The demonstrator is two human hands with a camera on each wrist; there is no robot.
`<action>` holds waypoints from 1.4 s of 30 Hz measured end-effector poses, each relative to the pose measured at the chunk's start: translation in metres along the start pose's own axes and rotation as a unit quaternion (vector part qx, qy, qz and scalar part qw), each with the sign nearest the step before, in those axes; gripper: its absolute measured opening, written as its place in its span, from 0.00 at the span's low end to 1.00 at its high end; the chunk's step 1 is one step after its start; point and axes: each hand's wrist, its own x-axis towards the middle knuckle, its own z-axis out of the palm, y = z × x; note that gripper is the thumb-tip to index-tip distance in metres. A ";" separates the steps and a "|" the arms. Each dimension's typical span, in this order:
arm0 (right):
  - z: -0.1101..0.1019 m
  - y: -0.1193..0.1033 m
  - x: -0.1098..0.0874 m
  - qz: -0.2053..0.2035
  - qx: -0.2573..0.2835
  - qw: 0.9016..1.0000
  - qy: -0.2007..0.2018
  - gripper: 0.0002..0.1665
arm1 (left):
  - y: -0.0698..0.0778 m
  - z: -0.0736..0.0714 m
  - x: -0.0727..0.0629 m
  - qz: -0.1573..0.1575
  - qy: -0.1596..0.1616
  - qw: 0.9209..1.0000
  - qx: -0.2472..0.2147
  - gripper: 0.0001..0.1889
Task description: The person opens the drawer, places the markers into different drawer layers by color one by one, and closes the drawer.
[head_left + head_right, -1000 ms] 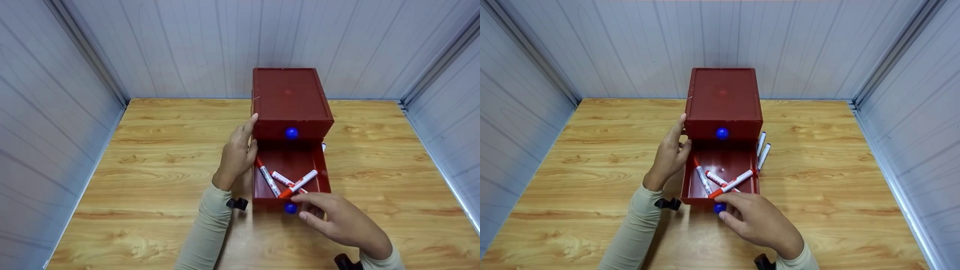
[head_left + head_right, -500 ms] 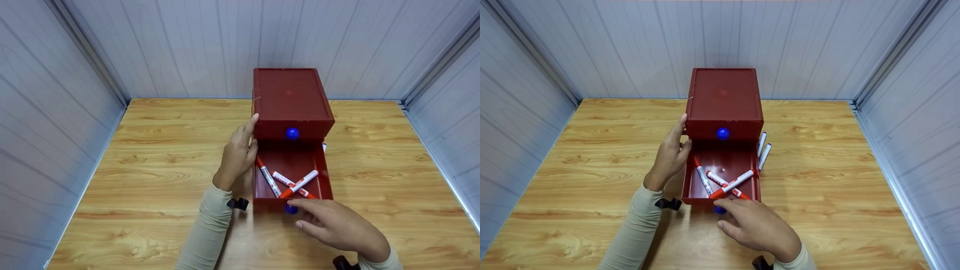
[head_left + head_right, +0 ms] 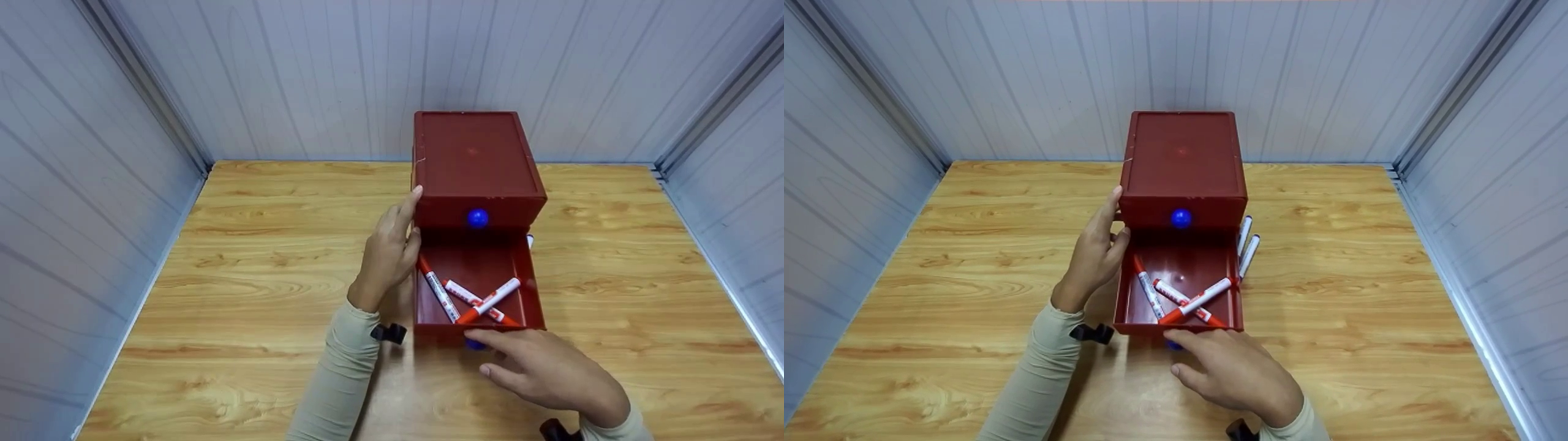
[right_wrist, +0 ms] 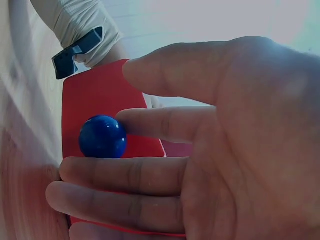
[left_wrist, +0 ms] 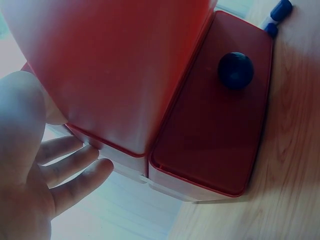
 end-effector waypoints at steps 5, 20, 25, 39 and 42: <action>0.000 0.002 0.001 -0.001 0.002 1.000 0.005 0.26 | 0.000 0.000 0.000 -0.003 0.001 1.000 0.001 0.36; -0.002 0.009 0.008 -0.010 0.009 0.999 0.053 0.24 | -0.001 0.000 0.000 -0.014 0.009 1.000 -0.006 0.35; -0.003 0.012 0.012 -0.006 0.012 0.998 0.064 0.23 | 0.000 0.000 -0.001 -0.016 0.008 1.000 -0.015 0.34; -0.001 0.023 0.026 0.023 0.029 0.991 0.130 0.22 | 0.000 0.000 0.000 -0.010 0.001 1.000 -0.024 0.30; -0.001 0.026 0.029 0.027 0.022 0.988 0.147 0.21 | 0.000 -0.001 -0.001 -0.011 -0.001 1.000 -0.022 0.30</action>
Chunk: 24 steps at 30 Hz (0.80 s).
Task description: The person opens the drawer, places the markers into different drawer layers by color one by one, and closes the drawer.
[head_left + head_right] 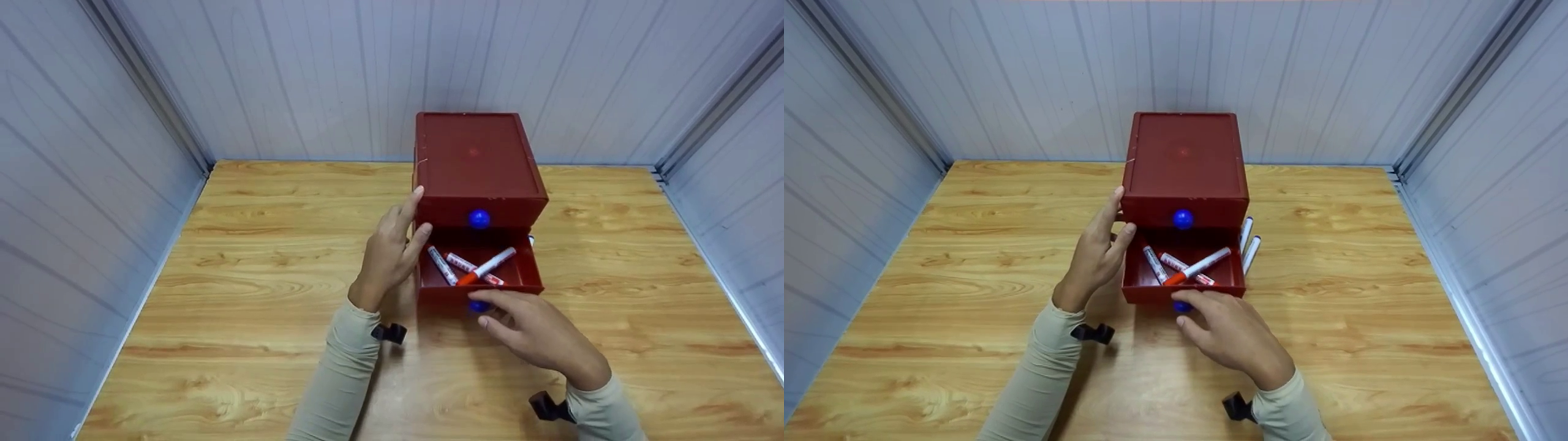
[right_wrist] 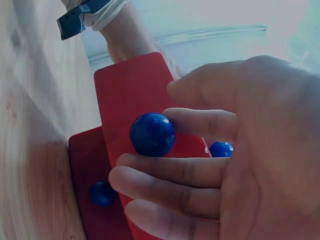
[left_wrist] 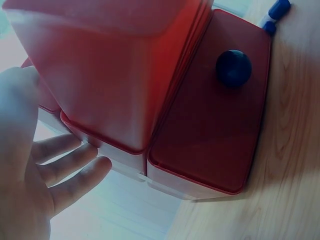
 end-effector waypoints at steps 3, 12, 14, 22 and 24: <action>0.000 0.002 0.003 0.004 0.003 1.000 0.013 0.20 | 0.000 0.000 0.000 0.001 -0.003 1.000 0.004 0.30; 0.000 0.007 0.011 0.017 0.020 0.999 0.018 0.20 | 0.000 0.002 0.000 0.001 -0.007 1.000 0.011 0.31; 0.001 0.008 0.012 0.018 0.024 0.999 0.024 0.20 | 0.000 0.003 0.000 -0.001 -0.008 1.000 0.010 0.32; 0.009 0.013 0.014 0.002 0.037 0.997 0.060 0.22 | 0.003 0.004 0.000 -0.009 -0.015 1.000 0.006 0.34; 0.010 0.014 0.015 0.001 0.040 0.997 0.066 0.22 | 0.003 0.003 0.000 -0.009 -0.015 1.000 0.009 0.36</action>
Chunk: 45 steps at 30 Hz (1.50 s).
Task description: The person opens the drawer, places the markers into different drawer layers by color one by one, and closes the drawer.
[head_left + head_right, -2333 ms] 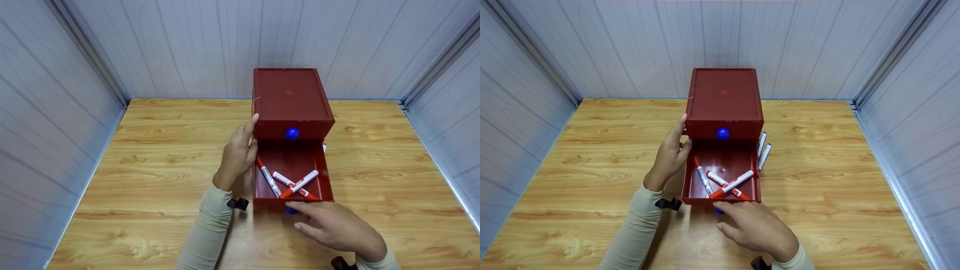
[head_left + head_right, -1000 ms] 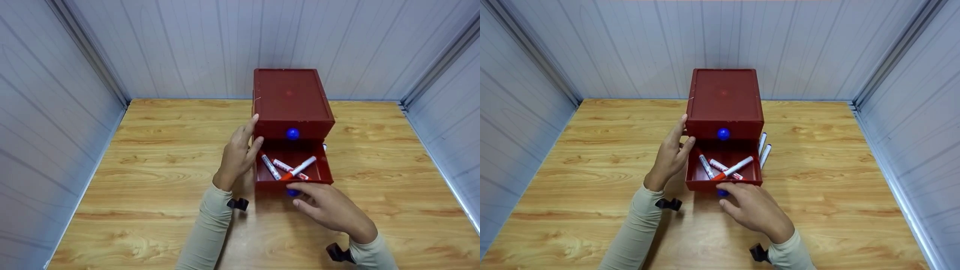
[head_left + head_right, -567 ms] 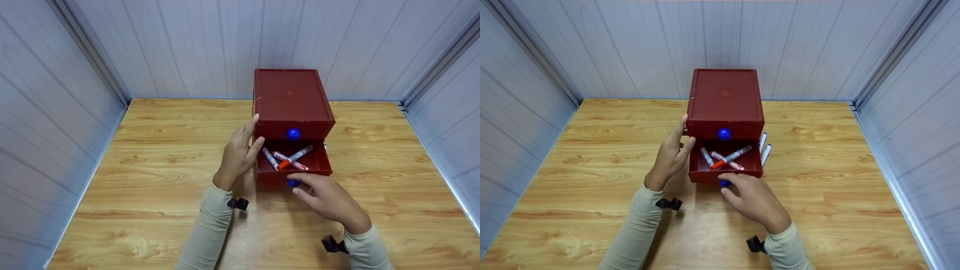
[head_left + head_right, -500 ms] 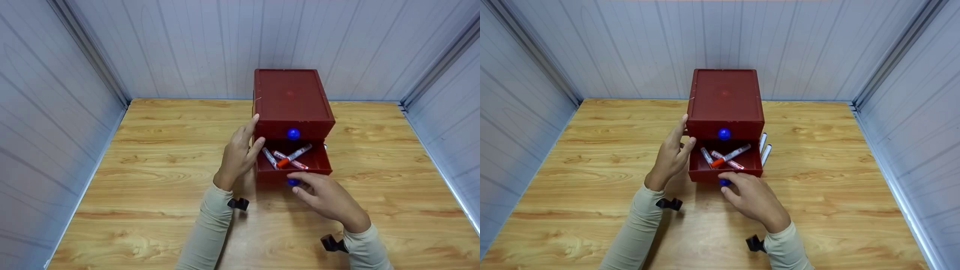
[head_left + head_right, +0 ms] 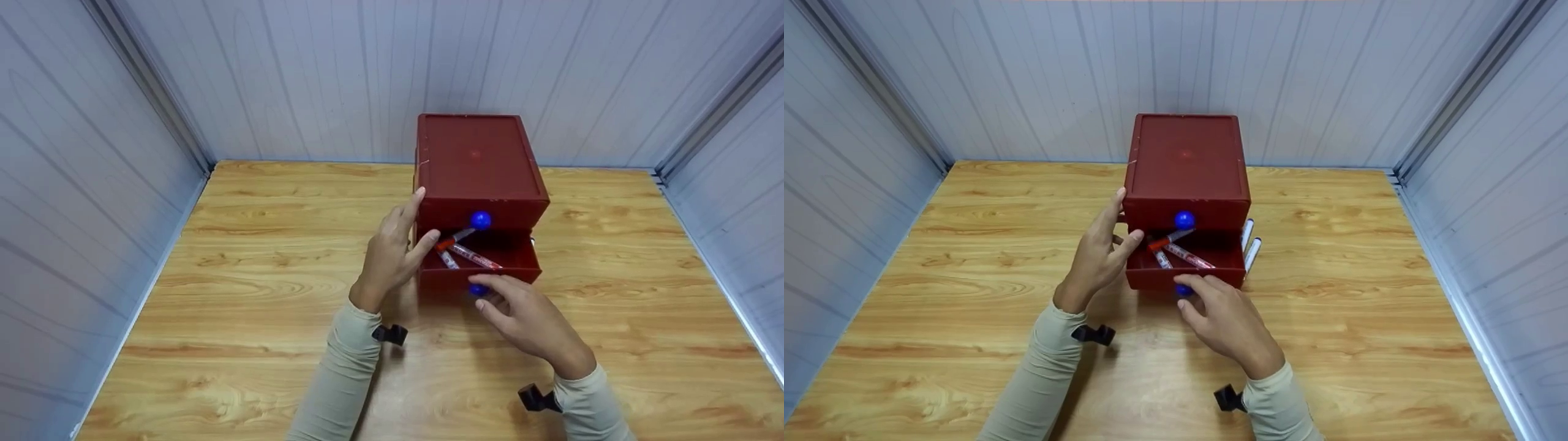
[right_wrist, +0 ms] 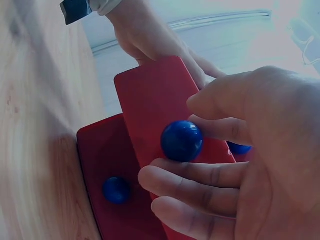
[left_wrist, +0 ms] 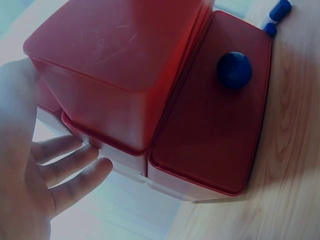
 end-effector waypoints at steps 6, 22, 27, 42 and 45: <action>0.004 0.000 0.002 -0.001 0.009 1.000 0.008 0.24 | 0.000 -0.002 -0.002 0.002 0.000 1.000 0.010 0.40; 0.010 0.004 0.010 0.016 0.029 0.999 0.011 0.29 | 0.002 -0.004 -0.001 -0.004 -0.010 1.000 0.004 0.39; 0.010 0.004 0.014 0.022 0.032 0.999 0.010 0.29 | 0.001 -0.004 -0.001 -0.002 -0.010 1.000 0.005 0.40; 0.014 0.007 0.021 0.038 0.029 0.999 0.014 0.34 | 0.000 -0.004 -0.002 0.012 -0.014 1.000 0.016 0.47; 0.014 0.008 0.022 0.037 0.034 0.999 0.013 0.37 | 0.000 -0.005 -0.002 0.012 -0.014 1.000 0.020 0.48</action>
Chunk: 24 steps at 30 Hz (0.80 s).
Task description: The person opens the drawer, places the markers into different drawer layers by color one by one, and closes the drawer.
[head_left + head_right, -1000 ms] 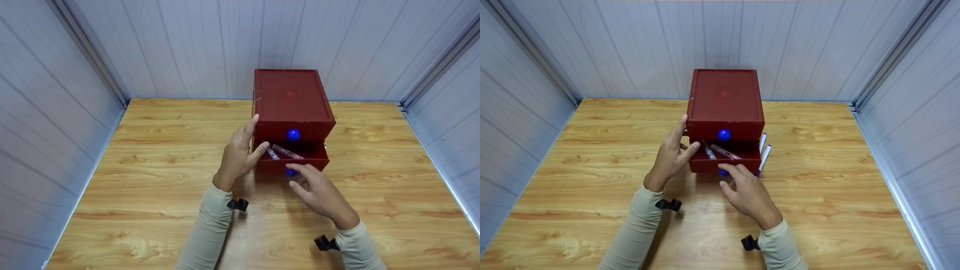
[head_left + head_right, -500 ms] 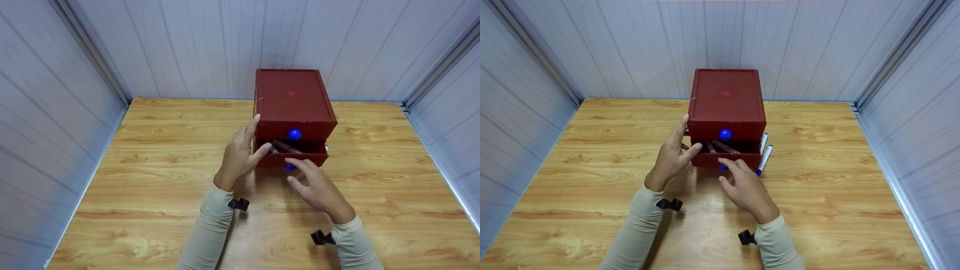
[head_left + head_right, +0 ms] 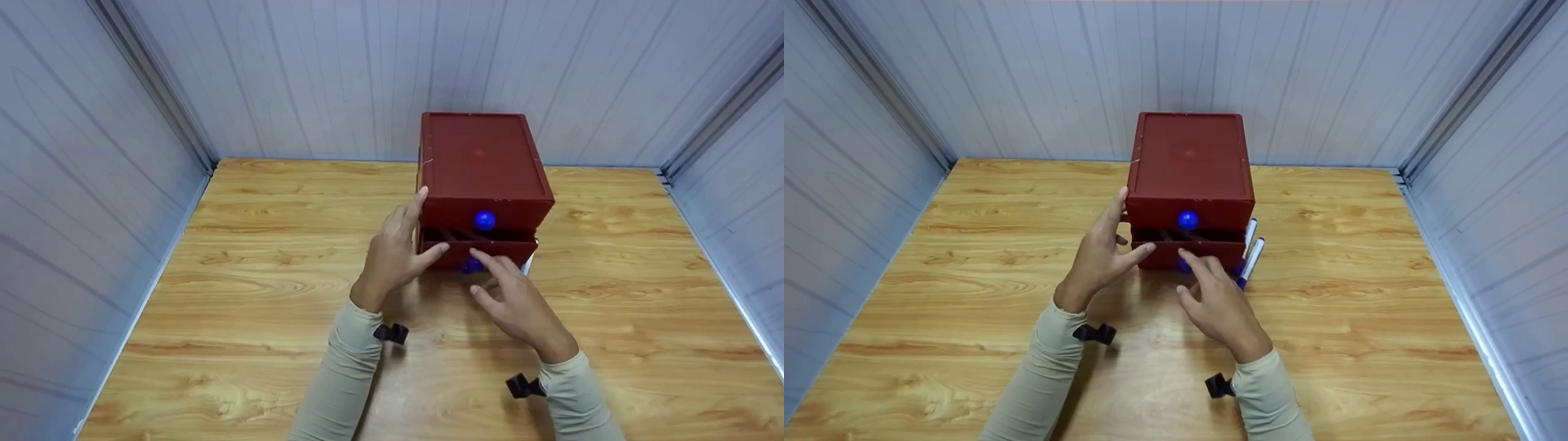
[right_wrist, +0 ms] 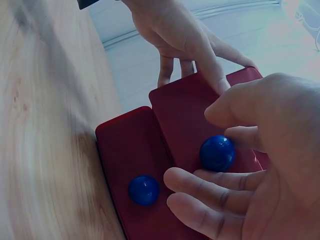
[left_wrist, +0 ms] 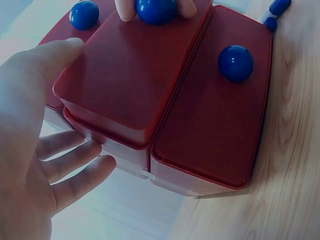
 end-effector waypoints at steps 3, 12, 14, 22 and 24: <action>0.000 0.002 0.000 -0.003 -0.001 1.000 0.004 0.39 | 0.000 0.001 0.000 -0.002 0.004 1.000 0.008 0.47; 0.001 0.001 0.002 -0.008 -0.003 1.000 0.028 0.40 | 0.001 0.003 0.000 -0.003 0.021 1.000 0.021 0.46; 0.002 -0.001 0.003 -0.005 -0.003 1.000 0.030 0.40 | 0.001 0.003 0.000 -0.003 0.021 1.000 0.022 0.45; -0.005 -0.012 0.009 0.028 0.000 0.998 0.061 0.37 | 0.006 0.002 0.001 0.003 0.047 0.999 0.019 0.45; -0.008 -0.016 0.010 0.032 0.010 0.996 0.083 0.36 | 0.007 0.003 0.002 0.006 0.052 0.998 0.020 0.45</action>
